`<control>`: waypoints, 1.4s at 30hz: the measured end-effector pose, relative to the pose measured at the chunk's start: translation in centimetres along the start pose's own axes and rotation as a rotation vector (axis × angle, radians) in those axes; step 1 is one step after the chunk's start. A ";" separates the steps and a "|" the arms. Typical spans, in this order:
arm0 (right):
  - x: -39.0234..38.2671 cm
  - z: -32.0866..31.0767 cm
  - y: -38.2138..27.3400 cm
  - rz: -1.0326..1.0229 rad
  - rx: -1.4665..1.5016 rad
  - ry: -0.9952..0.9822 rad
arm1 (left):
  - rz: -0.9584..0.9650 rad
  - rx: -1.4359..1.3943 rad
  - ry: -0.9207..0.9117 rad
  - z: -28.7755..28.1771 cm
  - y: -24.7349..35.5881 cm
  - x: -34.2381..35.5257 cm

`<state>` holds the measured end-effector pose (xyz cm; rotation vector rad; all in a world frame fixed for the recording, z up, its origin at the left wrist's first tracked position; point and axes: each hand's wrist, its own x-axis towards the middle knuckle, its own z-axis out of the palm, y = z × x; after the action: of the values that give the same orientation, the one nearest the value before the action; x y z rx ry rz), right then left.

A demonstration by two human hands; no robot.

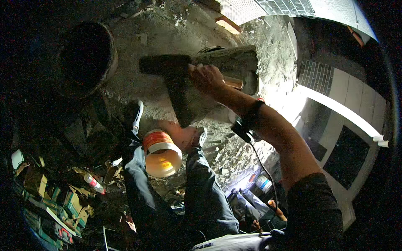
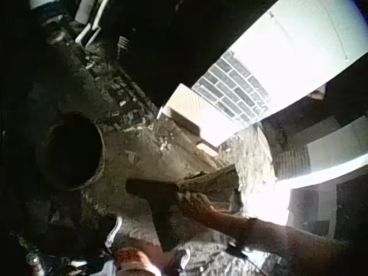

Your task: Applying mortar/adhesive to a large tile and preparing it for installation.

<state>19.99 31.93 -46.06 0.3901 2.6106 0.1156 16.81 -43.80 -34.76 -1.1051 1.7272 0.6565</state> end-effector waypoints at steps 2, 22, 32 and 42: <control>2.8 -0.7 -0.1 0.069 0.071 -0.030 | 0.004 -0.016 -0.028 -0.4 0.8 0.9; 1.0 2.5 8.5 0.437 0.677 -0.039 | 0.651 0.232 -0.654 44.7 26.5 2.8; -7.7 4.2 8.5 0.514 0.405 -0.187 | 0.268 -0.150 -0.558 55.8 28.5 -3.6; -10.7 5.5 27.6 0.514 0.671 0.002 | 0.424 0.077 -0.459 58.9 33.5 -6.4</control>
<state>38.60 55.22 -41.79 1.2795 2.4232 -0.6020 12.96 21.26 -54.45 -0.4783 1.5688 1.0073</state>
